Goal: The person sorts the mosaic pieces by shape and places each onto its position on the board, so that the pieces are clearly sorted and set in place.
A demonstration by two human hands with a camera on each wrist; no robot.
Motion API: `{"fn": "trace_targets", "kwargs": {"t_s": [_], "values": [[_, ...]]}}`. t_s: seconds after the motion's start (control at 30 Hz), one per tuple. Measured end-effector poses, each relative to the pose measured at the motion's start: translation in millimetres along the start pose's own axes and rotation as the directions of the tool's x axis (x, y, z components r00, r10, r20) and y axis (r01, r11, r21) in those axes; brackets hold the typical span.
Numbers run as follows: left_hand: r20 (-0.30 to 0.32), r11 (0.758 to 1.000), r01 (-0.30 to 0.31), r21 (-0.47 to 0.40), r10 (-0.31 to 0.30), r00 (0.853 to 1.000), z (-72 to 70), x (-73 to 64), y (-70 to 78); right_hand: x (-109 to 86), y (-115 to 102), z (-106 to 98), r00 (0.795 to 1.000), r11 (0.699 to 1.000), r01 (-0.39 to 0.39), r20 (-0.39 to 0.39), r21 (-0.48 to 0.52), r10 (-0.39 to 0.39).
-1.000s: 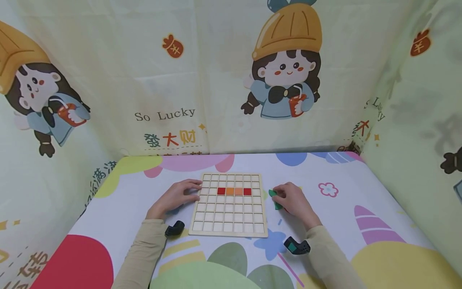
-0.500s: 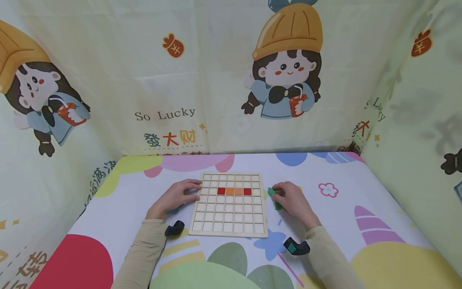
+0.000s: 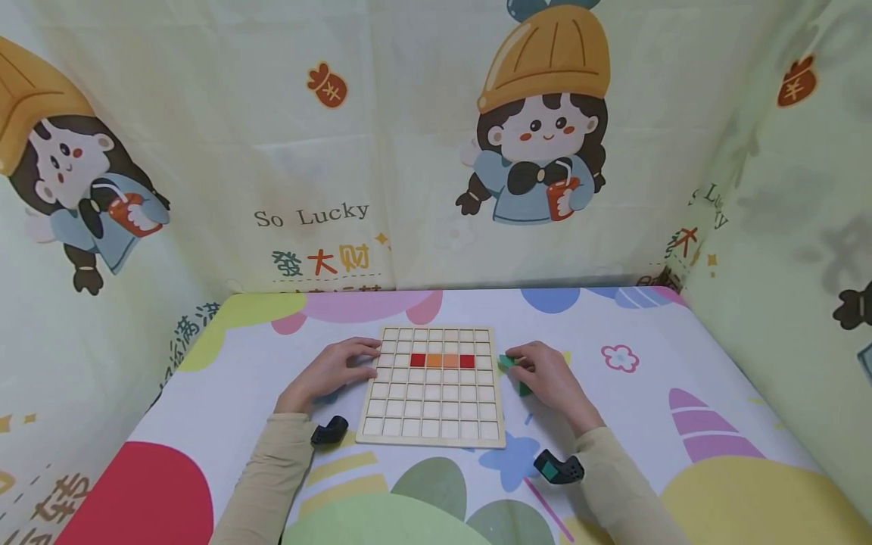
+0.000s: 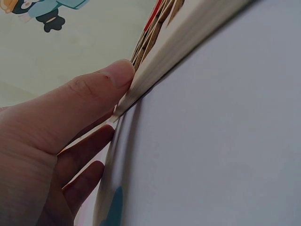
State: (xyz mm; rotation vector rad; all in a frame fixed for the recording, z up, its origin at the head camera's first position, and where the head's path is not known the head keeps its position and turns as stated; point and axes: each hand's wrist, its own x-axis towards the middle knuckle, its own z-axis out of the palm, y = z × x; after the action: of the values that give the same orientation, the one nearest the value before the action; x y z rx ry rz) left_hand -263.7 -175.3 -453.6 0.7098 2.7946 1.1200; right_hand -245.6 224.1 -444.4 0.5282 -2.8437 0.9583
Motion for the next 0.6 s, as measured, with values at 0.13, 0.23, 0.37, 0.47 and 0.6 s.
{"fn": "trace_targets", "kwargs": {"t_s": [0.13,0.23,0.37,0.47,0.6], "values": [[0.0,1.0,-0.001,-0.004,0.001,1.0,-0.3,-0.1,0.0,0.0,-0.3,-0.9,1.0,1.0,0.015,0.017,0.007,-0.015],[-0.001,1.0,-0.004,-0.004,0.004,1.0,-0.2,-0.2,-0.6,0.2,1.0,-2.5,0.999,1.0,-0.012,0.041,0.007,0.012],[-0.002,1.0,-0.006,0.005,0.006,1.0,0.3,-0.4,-1.3,0.7,4.6,-3.2,0.996,0.998,-0.053,0.073,-0.028,0.055],[0.0,1.0,-0.002,0.007,0.002,1.0,0.3,-0.3,-1.1,1.4,6.5,-1.5,0.995,0.997,-0.05,0.079,-0.056,0.054],[0.0,1.0,0.001,0.013,-0.001,1.0,0.0,0.3,-0.4,2.0,6.3,1.8,0.998,0.998,-0.039,0.053,-0.055,0.042]]}}
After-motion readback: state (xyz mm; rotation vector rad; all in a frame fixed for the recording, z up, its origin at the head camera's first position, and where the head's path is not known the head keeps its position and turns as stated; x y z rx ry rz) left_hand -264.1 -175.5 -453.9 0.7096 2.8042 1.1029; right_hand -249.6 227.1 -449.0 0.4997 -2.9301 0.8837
